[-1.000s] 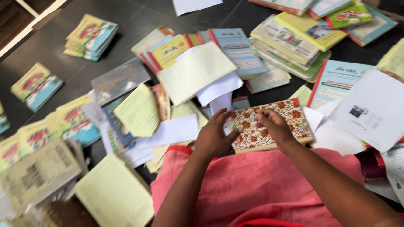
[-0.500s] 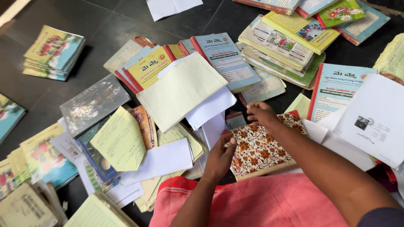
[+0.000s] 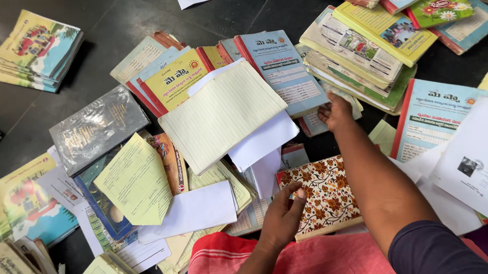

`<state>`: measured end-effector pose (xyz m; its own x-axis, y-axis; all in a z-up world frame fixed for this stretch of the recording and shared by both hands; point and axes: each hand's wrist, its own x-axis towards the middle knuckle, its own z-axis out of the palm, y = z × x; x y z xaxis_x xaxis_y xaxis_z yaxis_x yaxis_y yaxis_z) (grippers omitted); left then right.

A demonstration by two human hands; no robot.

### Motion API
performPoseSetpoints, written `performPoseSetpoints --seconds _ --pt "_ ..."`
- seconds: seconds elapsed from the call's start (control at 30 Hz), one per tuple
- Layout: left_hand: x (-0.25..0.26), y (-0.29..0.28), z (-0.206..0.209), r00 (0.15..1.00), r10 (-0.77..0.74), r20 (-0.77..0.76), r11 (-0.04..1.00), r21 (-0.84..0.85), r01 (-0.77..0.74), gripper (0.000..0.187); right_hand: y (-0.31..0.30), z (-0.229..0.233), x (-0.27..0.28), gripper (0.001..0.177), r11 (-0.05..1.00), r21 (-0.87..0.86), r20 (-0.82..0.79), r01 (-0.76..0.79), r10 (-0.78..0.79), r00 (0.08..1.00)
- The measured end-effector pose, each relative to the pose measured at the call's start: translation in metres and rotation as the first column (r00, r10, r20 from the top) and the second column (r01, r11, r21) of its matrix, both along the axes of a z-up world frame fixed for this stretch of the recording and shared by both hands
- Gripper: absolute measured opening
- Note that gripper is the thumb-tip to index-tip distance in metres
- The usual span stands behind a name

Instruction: The person sits on the floor and sorts through a large pile of books and papers. They pick up books, flip through pages, and place them into separate stacks on the floor.

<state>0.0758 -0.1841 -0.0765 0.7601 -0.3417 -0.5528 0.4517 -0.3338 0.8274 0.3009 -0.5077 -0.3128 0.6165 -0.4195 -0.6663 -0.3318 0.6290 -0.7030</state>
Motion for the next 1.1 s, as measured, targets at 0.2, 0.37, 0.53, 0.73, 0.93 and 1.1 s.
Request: performPoseSetpoints --seconds 0.2,0.37,0.53,0.73,0.93,1.1 --pt "-0.003 -0.004 -0.007 0.997 -0.005 0.081 0.999 -0.043 0.008 0.066 -0.019 0.013 0.015 0.059 0.929 0.262 -0.109 0.261 -0.240 0.965" --pt "-0.001 -0.003 -0.009 0.998 -0.001 0.056 1.000 -0.027 0.002 0.066 0.000 0.018 0.021 0.035 0.966 0.210 -0.038 0.154 -0.149 0.988" --pt "0.001 -0.003 -0.007 1.000 -0.003 0.026 1.000 -0.002 0.003 0.066 0.001 0.015 0.027 0.026 0.985 0.129 -0.141 0.112 -0.093 0.986" --pt "0.000 -0.003 -0.008 0.999 -0.026 0.037 1.000 0.012 0.026 0.068 0.005 0.072 0.032 0.044 0.984 0.180 0.318 0.010 -0.067 0.946" --pt "-0.001 -0.002 -0.008 0.997 -0.019 0.069 1.000 0.013 0.018 0.068 0.038 0.152 0.032 0.064 0.968 -0.029 0.276 -0.249 0.247 0.929" --pt "-0.001 0.004 -0.017 0.994 0.049 0.101 0.998 -0.030 -0.046 0.069 0.026 0.188 -0.026 0.064 0.987 -0.152 0.479 -0.049 0.116 0.870"
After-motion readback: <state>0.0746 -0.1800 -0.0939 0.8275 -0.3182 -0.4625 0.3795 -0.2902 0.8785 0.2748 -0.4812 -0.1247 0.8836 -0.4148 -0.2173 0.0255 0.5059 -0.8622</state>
